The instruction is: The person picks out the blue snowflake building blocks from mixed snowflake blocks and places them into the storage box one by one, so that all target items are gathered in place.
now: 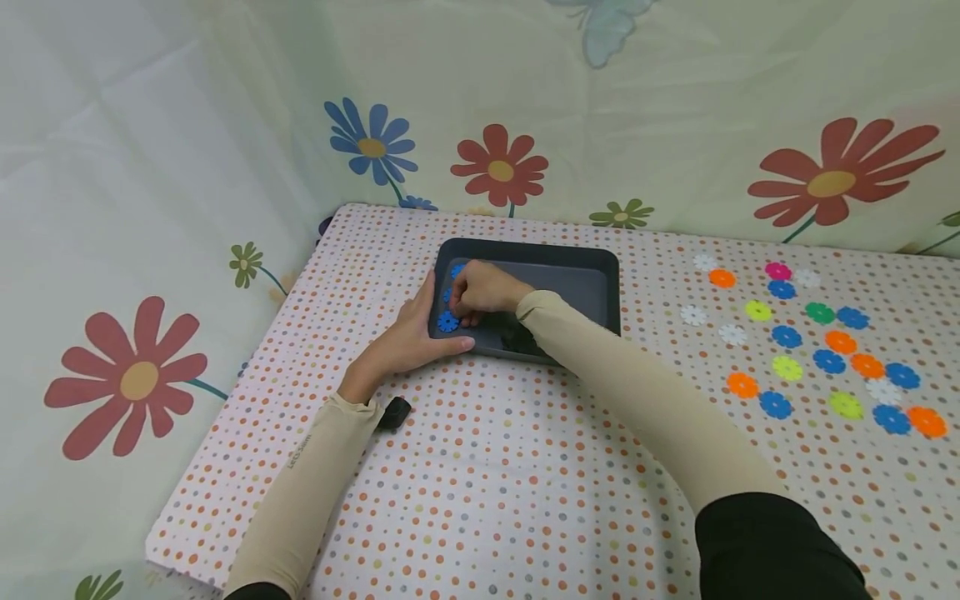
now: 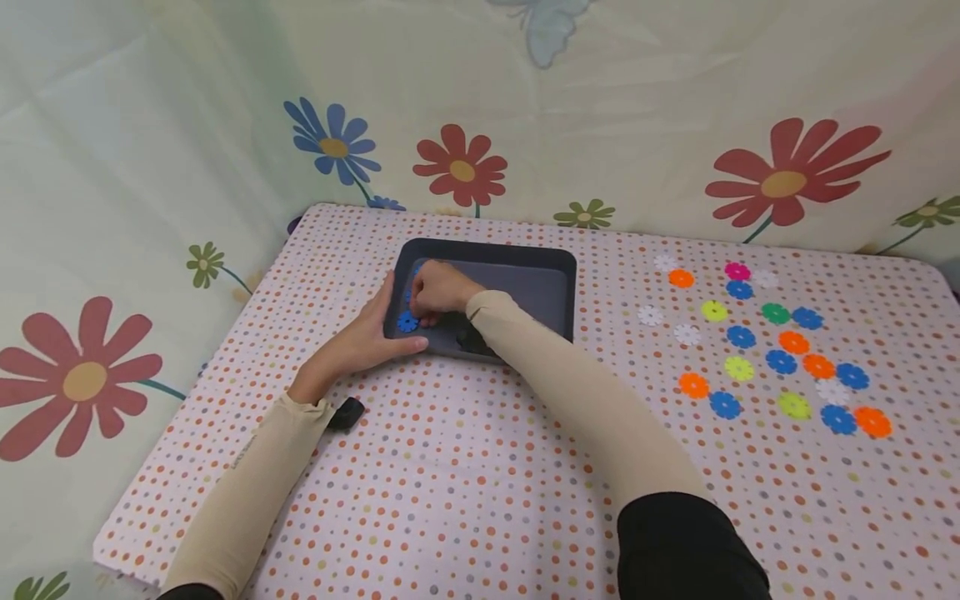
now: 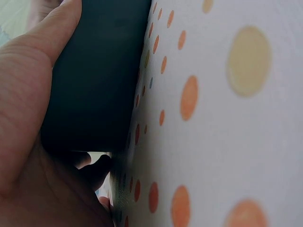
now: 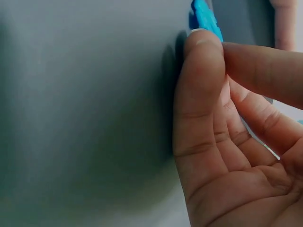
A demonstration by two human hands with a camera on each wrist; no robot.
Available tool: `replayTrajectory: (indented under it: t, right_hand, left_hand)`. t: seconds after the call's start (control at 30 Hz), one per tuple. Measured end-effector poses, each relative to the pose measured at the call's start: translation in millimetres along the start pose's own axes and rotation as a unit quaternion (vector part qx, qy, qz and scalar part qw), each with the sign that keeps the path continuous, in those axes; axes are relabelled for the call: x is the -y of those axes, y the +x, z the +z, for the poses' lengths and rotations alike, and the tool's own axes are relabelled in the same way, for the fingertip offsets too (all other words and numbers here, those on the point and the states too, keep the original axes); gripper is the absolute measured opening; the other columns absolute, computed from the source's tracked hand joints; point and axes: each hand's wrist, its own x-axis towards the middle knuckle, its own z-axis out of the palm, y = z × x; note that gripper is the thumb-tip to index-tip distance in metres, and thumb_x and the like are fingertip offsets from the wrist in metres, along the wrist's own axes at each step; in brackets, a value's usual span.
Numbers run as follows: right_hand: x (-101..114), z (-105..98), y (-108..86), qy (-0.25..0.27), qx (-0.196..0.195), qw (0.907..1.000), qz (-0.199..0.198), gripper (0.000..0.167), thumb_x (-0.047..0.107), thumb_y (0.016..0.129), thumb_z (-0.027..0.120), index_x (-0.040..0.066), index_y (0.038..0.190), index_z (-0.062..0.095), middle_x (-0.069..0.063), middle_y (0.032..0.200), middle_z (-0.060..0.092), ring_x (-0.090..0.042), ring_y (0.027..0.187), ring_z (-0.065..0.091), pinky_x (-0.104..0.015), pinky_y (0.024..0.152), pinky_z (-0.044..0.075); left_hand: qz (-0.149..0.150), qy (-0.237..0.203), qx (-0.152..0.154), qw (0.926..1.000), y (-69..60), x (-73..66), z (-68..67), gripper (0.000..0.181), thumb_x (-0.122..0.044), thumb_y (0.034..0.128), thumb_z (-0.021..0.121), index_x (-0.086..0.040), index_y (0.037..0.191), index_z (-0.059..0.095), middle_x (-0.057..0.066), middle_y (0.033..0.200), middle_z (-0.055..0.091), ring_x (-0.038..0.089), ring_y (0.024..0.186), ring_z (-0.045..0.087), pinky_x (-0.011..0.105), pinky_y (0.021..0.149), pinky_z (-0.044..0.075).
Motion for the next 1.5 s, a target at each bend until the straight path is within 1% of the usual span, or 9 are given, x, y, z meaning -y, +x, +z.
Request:
replayTrajectory:
  t: [0.13, 0.27, 0.47, 0.63, 0.73, 0.87, 0.97, 1.27, 1.5]
  right_hand:
    - [1, 0, -0.1, -0.034, -0.008, 0.9994, -0.007, 0.013, -0.006, 0.097, 0.067, -0.004, 0.089, 0.077, -0.012, 0.082, 0.074, -0.019, 0.069, 0.072, -0.031, 0.067, 0.061]
    - [1, -2, -2.6, -0.039, -0.013, 0.9991, -0.005, 0.013, -0.006, 0.098, 0.068, -0.003, 0.089, 0.077, -0.012, 0.081, 0.074, -0.018, 0.069, 0.072, -0.03, 0.067, 0.061]
    - [0, -7, -10.4, 0.0, -0.006, 0.9999, -0.012, 0.014, -0.007, 0.1, 0.066, -0.006, 0.091, 0.077, -0.015, 0.084, 0.075, -0.021, 0.072, 0.075, -0.032, 0.07, 0.063]
    - [-2, -12, -19.1, 0.033, 0.005, 0.9993, -0.018, 0.013, 0.0, 0.103, 0.067, -0.008, 0.099, 0.077, -0.016, 0.091, 0.075, -0.023, 0.079, 0.077, -0.034, 0.076, 0.063]
    - [-2, -15, -26.6, 0.053, 0.0, 0.9985, -0.017, 0.016, 0.003, 0.102, 0.07, -0.009, 0.11, 0.076, -0.015, 0.097, 0.075, -0.026, 0.086, 0.076, -0.036, 0.081, 0.062]
    - [1, -17, -38.5, 0.077, -0.01, 0.9968, -0.02, 0.031, 0.008, 0.102, 0.073, -0.009, 0.129, 0.071, -0.016, 0.108, 0.075, -0.03, 0.098, 0.074, -0.039, 0.088, 0.061]
    - [3, -19, -47.9, 0.086, -0.023, 0.9957, -0.027, 0.039, 0.01, 0.103, 0.072, -0.008, 0.137, 0.067, -0.017, 0.118, 0.074, -0.031, 0.104, 0.072, -0.041, 0.092, 0.059]
    - [-1, -30, -76.0, 0.127, -0.056, 0.989, -0.05, 0.045, 0.009, 0.106, 0.068, -0.003, 0.148, 0.06, -0.024, 0.142, 0.064, -0.029, 0.124, 0.066, -0.044, 0.105, 0.053]
    - [-12, -34, -99.9, 0.14, -0.076, 0.9855, -0.059, 0.051, 0.016, 0.107, 0.068, 0.005, 0.155, 0.056, -0.016, 0.155, 0.056, -0.026, 0.135, 0.061, -0.046, 0.112, 0.048]
  left_hand:
    - [0.008, 0.002, -0.001, 1.0, 1.7, -0.1, 0.9, 0.134, -0.066, 0.0903, 0.077, -0.022, 0.17, -0.021, -0.006, 0.177, -0.014, 0.037, 0.162, -0.007, 0.066, 0.125, 0.012]
    - [0.007, 0.004, 0.003, 1.0, 3.2, -1.8, 1.7, 0.134, -0.067, 0.0899, 0.077, -0.022, 0.17, -0.021, -0.005, 0.178, -0.014, 0.038, 0.162, -0.008, 0.066, 0.125, 0.012]
    - [-0.002, 0.001, 0.01, 0.9999, 1.6, -5.1, 1.8, 0.134, -0.068, 0.0899, 0.076, -0.023, 0.17, -0.021, -0.003, 0.178, -0.015, 0.037, 0.162, -0.01, 0.067, 0.125, 0.011]
    - [-0.013, 0.008, 0.013, 0.9998, -0.1, -5.0, 1.6, 0.133, -0.07, 0.0898, 0.075, -0.024, 0.17, -0.021, -0.001, 0.178, -0.015, 0.038, 0.162, -0.012, 0.069, 0.124, 0.01]
    - [-0.018, 0.017, 0.011, 0.9996, -0.3, -4.0, 1.9, 0.133, -0.071, 0.0899, 0.074, -0.024, 0.17, -0.021, -0.001, 0.178, -0.015, 0.039, 0.162, -0.011, 0.071, 0.123, 0.01]
    - [-0.023, 0.022, 0.006, 0.9995, -2.1, -4.0, 1.4, 0.133, -0.071, 0.0894, 0.075, -0.027, 0.17, -0.021, -0.003, 0.178, -0.014, 0.038, 0.162, -0.008, 0.072, 0.122, 0.013]
    - [-0.021, 0.018, 0.003, 0.9996, -3.3, -5.7, 1.1, 0.133, -0.07, 0.0895, 0.076, -0.027, 0.17, -0.021, -0.004, 0.178, -0.014, 0.037, 0.163, -0.007, 0.072, 0.122, 0.014]
    - [-0.031, 0.014, 0.007, 0.9994, -3.8, -4.5, 1.2, 0.133, -0.069, 0.0898, 0.076, -0.028, 0.169, -0.022, -0.002, 0.178, -0.015, 0.036, 0.163, -0.007, 0.072, 0.122, 0.013]
    - [-0.029, 0.015, 0.005, 0.9994, -4.6, -5.5, 0.7, 0.134, -0.069, 0.0893, 0.076, -0.026, 0.17, -0.021, 0.0, 0.178, -0.015, 0.035, 0.163, -0.007, 0.071, 0.123, 0.013]
